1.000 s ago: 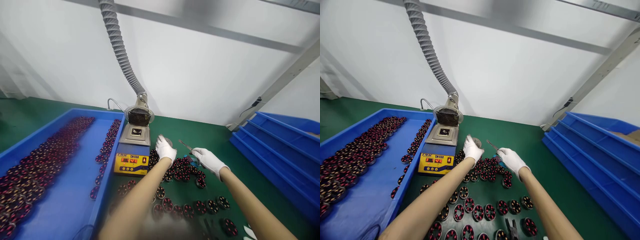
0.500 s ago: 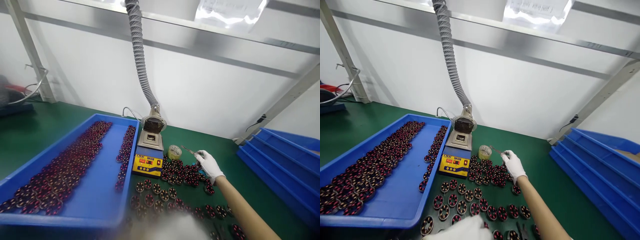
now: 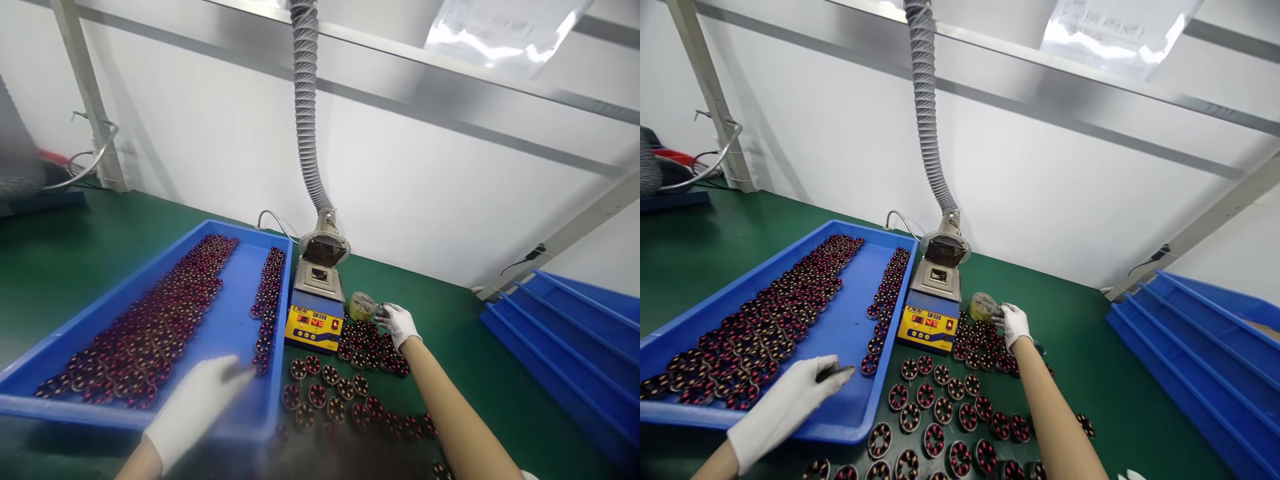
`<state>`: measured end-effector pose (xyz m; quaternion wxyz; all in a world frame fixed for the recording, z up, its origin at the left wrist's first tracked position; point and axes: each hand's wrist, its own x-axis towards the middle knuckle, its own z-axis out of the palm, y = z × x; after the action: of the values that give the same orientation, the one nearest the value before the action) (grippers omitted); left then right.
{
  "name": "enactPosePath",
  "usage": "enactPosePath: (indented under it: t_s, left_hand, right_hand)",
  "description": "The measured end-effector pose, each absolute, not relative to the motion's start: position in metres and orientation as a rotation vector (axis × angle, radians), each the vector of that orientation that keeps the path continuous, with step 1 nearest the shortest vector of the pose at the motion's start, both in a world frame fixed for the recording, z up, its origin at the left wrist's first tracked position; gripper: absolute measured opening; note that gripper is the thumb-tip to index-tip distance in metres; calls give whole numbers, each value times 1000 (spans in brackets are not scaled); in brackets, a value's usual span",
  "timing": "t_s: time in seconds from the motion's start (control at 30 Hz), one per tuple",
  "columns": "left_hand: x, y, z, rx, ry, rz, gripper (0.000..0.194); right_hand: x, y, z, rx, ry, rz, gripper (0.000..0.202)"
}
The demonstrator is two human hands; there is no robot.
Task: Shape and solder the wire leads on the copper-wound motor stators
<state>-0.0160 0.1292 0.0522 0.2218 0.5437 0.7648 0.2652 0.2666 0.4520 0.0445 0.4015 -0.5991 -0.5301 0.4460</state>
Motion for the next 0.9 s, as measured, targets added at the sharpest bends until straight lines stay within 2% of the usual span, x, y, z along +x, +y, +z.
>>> enactPosePath:
  t_s: [0.23, 0.43, 0.67, 0.8, 0.9]
  left_hand:
    - [-11, 128, 69, 1626, 1969, 648, 30]
    - [-10, 125, 66, 1648, 1997, 605, 29]
    - [-10, 125, 61, 1694, 2025, 530, 28]
    - [-9, 125, 59, 1700, 2036, 437, 29]
    - [-9, 124, 59, 1760, 2043, 362, 31]
  right_hand:
    - [253, 442, 57, -1702, -1598, 1167, 30]
    - [276, 413, 75, -1733, -2053, 852, 44]
    - [258, 345, 72, -1429, -2730, 427, 27]
    - [229, 345, 62, -1495, -2932, 244, 20]
    - [212, 354, 58, -1630, -3022, 199, 24]
